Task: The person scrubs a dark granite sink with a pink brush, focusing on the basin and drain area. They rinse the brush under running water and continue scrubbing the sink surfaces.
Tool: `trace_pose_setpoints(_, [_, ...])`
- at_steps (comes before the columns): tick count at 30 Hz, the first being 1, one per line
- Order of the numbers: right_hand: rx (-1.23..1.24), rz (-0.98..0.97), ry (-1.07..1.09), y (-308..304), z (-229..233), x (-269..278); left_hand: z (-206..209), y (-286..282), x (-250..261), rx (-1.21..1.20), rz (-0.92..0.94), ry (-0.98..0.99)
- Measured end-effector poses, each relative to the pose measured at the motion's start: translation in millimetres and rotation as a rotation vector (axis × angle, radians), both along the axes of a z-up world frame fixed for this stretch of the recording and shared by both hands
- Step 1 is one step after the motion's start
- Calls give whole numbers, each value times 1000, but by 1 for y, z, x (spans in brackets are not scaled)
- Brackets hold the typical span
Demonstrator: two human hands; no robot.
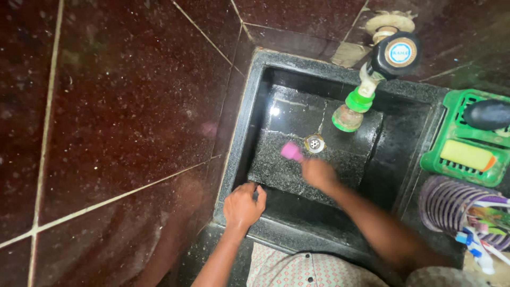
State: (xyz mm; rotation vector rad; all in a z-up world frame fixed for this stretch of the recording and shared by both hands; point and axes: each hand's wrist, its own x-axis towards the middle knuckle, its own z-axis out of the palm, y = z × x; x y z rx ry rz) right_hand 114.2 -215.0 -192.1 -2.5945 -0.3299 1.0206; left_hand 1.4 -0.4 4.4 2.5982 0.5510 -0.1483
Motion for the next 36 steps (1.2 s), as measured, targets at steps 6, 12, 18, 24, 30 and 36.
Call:
trace_pose_setpoints(6, [158,393,-18,45,2,-30,0,1,-2,-12,-13,-11])
trace_pose_setpoints(12, [-44,184,73,4,-21,13,2,2,-2,-14,-13,-35])
trace_pose_setpoints(18, [-184,17,-109,-30,-7,39,2,2,-3,-17,-7,-50])
trace_pose_setpoints(24, [57,-246,-65,52,-16,111,0,3,-5,-12,8,-33])
trace_pose_setpoints(30, [11,-338,-1,55,-38,106,-1,6,-4,-18,15,-49])
trace_pose_setpoints(36, [-127,-445,37,-25,-27,31,-1,4,-4,-24,-5,-79])
